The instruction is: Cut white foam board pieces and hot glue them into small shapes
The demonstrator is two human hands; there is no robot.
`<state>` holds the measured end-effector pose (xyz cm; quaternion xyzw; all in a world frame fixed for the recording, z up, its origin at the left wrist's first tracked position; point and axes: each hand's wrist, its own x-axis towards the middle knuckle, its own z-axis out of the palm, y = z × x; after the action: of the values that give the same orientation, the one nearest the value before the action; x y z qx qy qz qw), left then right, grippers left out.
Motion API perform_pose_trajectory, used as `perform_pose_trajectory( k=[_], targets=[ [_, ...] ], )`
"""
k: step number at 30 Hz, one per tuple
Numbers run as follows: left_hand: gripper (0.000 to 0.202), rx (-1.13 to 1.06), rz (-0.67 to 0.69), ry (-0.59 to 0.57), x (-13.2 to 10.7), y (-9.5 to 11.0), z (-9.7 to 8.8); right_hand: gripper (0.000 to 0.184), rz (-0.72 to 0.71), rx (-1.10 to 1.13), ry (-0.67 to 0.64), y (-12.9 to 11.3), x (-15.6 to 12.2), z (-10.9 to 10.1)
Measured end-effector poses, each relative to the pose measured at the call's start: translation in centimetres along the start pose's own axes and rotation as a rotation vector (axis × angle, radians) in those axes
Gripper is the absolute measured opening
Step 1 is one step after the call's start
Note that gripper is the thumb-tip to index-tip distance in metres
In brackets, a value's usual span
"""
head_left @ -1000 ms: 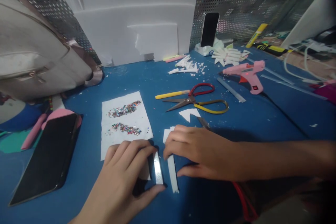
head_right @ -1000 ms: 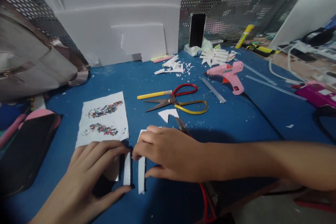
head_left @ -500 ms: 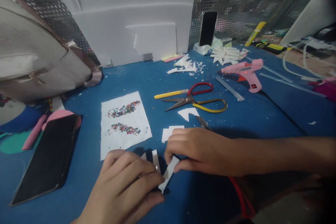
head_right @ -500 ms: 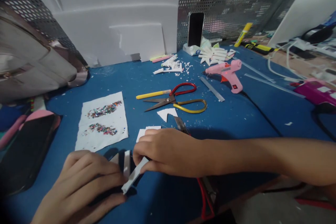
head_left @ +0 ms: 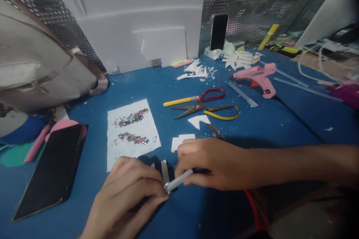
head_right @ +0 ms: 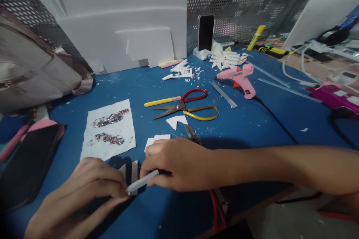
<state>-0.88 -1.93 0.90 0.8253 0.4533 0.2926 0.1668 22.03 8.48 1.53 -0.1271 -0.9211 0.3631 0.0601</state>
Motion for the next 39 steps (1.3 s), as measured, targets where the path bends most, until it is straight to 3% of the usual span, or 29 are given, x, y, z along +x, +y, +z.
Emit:
perform_pose_trajectory(
  k=[5, 13, 26, 30, 33, 36, 39],
  targets=[
    [0.010, 0.036, -0.057, 0.032, -0.2, 0.1, 0.5, 0.010, 0.006, 0.110, -0.023, -0.5, 0.1, -0.2],
    [0.020, 0.002, 0.026, 0.037, -0.5, 0.2, -0.2, 0.016, 0.085, 0.260, -0.051, -1.1, 0.1, -0.6],
    [0.020, 0.025, 0.022, 0.064, -0.9, -0.1, -0.1, 0.012, 0.133, 0.357, -0.007, -0.8, 0.0, -0.9],
    [0.021, -0.039, 0.038, 0.079, -0.8, -0.3, -0.1, 0.009, 0.197, 0.602, -0.032, -0.5, 0.3, -0.8],
    [0.021, -0.026, 0.109, 0.108, -0.6, -0.4, -0.2, 0.017, 0.265, 0.811, -0.052, -0.1, 0.6, -0.7],
    [0.022, -0.013, 0.165, 0.120, -0.4, -0.3, -0.3, 0.017, 0.235, 0.784, 0.020, 0.2, 0.6, -0.8],
    [0.022, -0.016, 0.172, 0.135, -0.2, -0.3, -0.2, 0.018, 0.263, 0.858, -0.020, 0.3, 0.5, -1.0]
  ],
)
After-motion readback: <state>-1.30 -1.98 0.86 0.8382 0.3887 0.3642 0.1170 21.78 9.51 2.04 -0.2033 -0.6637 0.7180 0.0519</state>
